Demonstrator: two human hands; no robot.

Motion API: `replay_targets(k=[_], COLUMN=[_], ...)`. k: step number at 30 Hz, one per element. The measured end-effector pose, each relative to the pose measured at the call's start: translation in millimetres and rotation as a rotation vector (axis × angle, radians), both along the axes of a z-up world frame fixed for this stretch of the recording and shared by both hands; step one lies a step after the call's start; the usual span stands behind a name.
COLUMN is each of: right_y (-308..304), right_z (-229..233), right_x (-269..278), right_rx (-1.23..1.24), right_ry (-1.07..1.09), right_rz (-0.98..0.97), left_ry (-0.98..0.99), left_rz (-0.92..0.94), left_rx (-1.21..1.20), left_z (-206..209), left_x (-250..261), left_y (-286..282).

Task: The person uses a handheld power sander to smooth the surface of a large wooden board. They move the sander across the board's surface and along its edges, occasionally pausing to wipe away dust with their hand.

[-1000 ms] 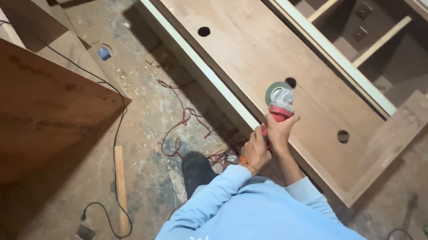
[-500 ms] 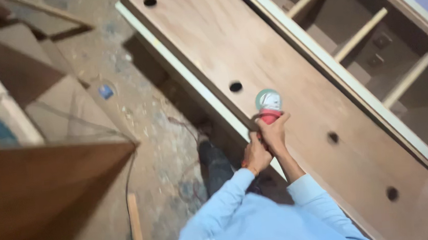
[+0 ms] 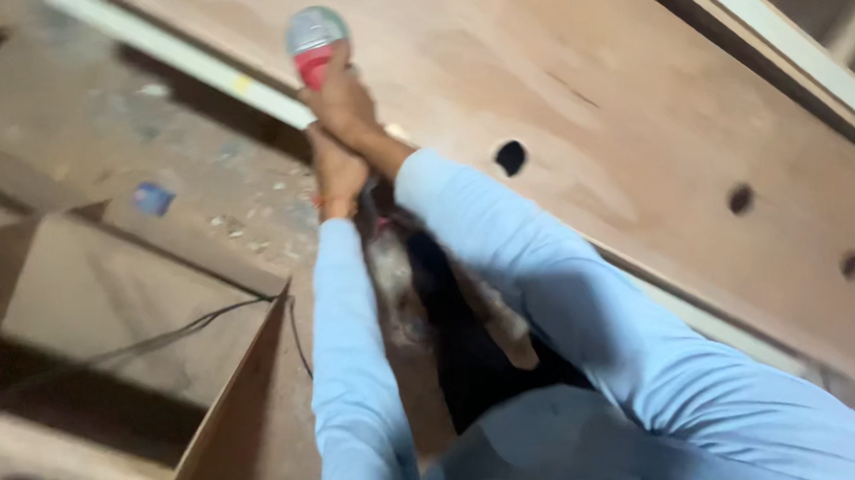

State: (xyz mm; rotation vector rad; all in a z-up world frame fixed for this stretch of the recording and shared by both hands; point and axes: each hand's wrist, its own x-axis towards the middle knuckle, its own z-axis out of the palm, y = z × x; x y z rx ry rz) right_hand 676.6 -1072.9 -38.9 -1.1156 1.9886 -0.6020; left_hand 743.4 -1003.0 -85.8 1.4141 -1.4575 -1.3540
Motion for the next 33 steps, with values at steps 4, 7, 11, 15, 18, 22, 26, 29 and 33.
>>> replay_targets(k=[4,7,11,15,18,22,26,29,33], right_y=[65.9,132.3,253.6,397.0,511.3,626.7,637.1,559.8,443.0], right_z=[17.2,22.6,14.0,-10.4,-21.4,-0.3,21.3,29.1,36.3], right_x=[-45.4,-112.0,-224.1,-329.3,-388.8,-446.0,-437.7,-401.6,-299.4], right_rx=[0.059,0.226,0.308,0.431,0.313,0.338,0.376,0.49,0.093], right_ry=[0.089,0.138,0.231,0.244,0.389,0.227,-0.06,0.165,0.131], right_rz=[-0.048,-0.199,-0.428,-0.69,-0.866,-1.173,-1.297,-0.904,-0.569], left_ry=[0.07,0.158,0.053,-0.148,-0.162,-0.272,-0.201,-0.094,-0.176], left_rz=[-0.061,-0.191,-0.395,-0.668,-0.861,-1.164,-1.02,-0.82,-0.616], left_rx=[0.015,-0.006,0.267,0.52,0.426,0.365,0.321,0.245,0.186], left_z=[-16.4,-10.9,10.9,26.2,31.6,32.5,31.9,35.7,61.5], left_x=[-50.8,-100.7,-191.3,-284.9,-341.5,-405.8,-404.5,-360.7,-269.1], left_y=[70.7,136.7,237.6,341.3,424.4,512.6,541.9,495.4,406.9])
